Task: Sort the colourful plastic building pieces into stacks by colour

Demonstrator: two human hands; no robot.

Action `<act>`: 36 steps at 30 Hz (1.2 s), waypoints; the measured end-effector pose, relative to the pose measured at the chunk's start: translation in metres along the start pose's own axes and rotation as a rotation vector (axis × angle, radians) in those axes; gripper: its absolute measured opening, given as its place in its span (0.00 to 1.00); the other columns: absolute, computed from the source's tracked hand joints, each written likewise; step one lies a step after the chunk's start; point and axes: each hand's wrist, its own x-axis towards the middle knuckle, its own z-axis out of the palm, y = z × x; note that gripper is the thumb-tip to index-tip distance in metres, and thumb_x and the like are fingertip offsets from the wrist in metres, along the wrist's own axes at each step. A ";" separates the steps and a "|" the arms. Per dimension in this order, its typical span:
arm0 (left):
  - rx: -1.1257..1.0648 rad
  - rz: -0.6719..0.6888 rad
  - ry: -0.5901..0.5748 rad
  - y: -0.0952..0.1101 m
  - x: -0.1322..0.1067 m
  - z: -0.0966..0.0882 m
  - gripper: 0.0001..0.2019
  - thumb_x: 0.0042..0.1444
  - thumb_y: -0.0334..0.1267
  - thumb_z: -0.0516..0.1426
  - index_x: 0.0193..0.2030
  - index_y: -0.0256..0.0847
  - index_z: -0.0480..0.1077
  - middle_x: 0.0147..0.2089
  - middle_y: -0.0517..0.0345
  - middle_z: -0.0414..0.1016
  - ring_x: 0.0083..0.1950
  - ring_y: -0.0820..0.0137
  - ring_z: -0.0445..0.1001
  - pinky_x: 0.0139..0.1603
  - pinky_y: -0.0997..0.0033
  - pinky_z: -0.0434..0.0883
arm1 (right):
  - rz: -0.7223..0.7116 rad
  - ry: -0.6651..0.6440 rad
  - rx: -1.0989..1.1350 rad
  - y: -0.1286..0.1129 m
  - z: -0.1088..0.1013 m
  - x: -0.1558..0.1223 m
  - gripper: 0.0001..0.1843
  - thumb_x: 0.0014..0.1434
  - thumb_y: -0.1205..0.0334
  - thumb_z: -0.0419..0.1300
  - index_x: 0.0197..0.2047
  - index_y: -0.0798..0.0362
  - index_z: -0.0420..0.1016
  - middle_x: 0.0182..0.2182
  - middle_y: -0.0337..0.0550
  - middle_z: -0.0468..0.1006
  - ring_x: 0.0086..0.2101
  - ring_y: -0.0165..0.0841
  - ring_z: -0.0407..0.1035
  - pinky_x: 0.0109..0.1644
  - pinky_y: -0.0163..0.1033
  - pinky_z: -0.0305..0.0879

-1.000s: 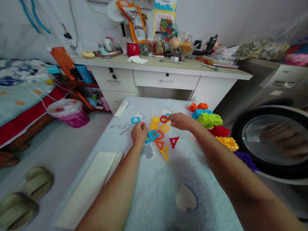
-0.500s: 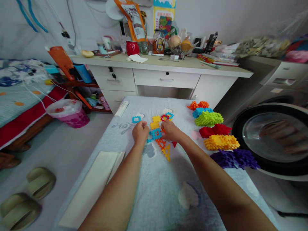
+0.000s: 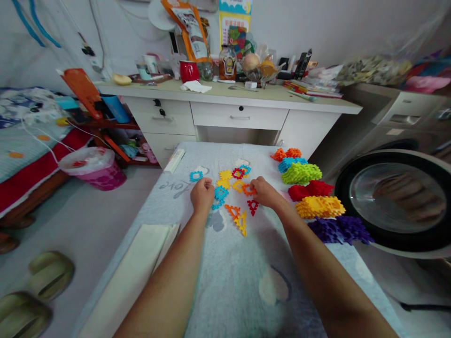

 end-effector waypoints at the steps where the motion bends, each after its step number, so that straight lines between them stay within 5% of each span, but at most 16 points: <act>1: 0.001 0.002 0.001 0.000 0.000 0.000 0.12 0.53 0.32 0.55 0.43 0.43 0.75 0.43 0.56 0.81 0.44 0.66 0.78 0.48 0.69 0.69 | -0.013 -0.043 0.002 0.001 -0.002 -0.001 0.17 0.53 0.77 0.58 0.45 0.56 0.75 0.46 0.50 0.72 0.39 0.32 0.69 0.43 0.33 0.63; 6: -0.009 0.007 0.005 -0.002 0.000 0.000 0.12 0.52 0.33 0.55 0.42 0.43 0.75 0.42 0.57 0.81 0.43 0.67 0.78 0.46 0.70 0.69 | -0.051 -0.092 -0.111 0.003 -0.012 0.004 0.25 0.54 0.70 0.63 0.57 0.55 0.72 0.56 0.55 0.70 0.52 0.41 0.69 0.53 0.38 0.65; 12: -0.016 0.007 0.005 -0.003 0.001 0.001 0.12 0.52 0.34 0.54 0.42 0.44 0.75 0.42 0.57 0.81 0.42 0.67 0.78 0.46 0.70 0.70 | -0.087 -0.266 -0.287 -0.004 -0.016 0.022 0.22 0.55 0.65 0.65 0.55 0.57 0.75 0.55 0.58 0.71 0.49 0.43 0.73 0.50 0.39 0.67; 17: -0.017 0.015 0.005 -0.005 0.001 0.001 0.12 0.52 0.35 0.54 0.42 0.44 0.75 0.41 0.57 0.81 0.43 0.66 0.78 0.47 0.69 0.70 | -0.142 -0.230 -0.321 0.006 -0.056 0.039 0.26 0.55 0.62 0.69 0.57 0.58 0.74 0.53 0.57 0.74 0.50 0.42 0.72 0.53 0.38 0.66; 21: -0.015 0.018 0.001 -0.004 0.001 0.000 0.12 0.52 0.35 0.54 0.42 0.44 0.75 0.41 0.57 0.81 0.43 0.66 0.78 0.47 0.68 0.70 | -0.126 -0.043 -0.334 0.050 -0.104 0.062 0.25 0.54 0.64 0.69 0.55 0.56 0.75 0.52 0.54 0.76 0.50 0.41 0.72 0.55 0.39 0.65; 25: -0.017 0.018 -0.002 -0.002 0.000 -0.001 0.12 0.52 0.35 0.54 0.41 0.44 0.75 0.40 0.57 0.81 0.43 0.66 0.78 0.48 0.68 0.70 | 0.090 0.223 -0.306 0.112 -0.134 0.084 0.26 0.52 0.65 0.68 0.55 0.58 0.74 0.49 0.53 0.77 0.45 0.40 0.72 0.50 0.40 0.67; 31: -0.004 0.003 -0.005 -0.004 0.000 -0.001 0.12 0.52 0.36 0.54 0.41 0.45 0.75 0.40 0.58 0.81 0.42 0.66 0.78 0.46 0.68 0.70 | 0.431 0.330 -0.247 0.186 -0.130 0.102 0.21 0.50 0.68 0.68 0.49 0.58 0.75 0.42 0.52 0.78 0.39 0.38 0.73 0.43 0.39 0.70; 36: -0.015 0.015 -0.008 -0.008 0.001 0.001 0.12 0.52 0.36 0.54 0.42 0.44 0.75 0.40 0.58 0.80 0.42 0.66 0.78 0.47 0.69 0.70 | 0.490 0.254 -0.241 0.210 -0.121 0.114 0.21 0.48 0.72 0.67 0.48 0.59 0.78 0.40 0.51 0.79 0.37 0.37 0.74 0.40 0.39 0.71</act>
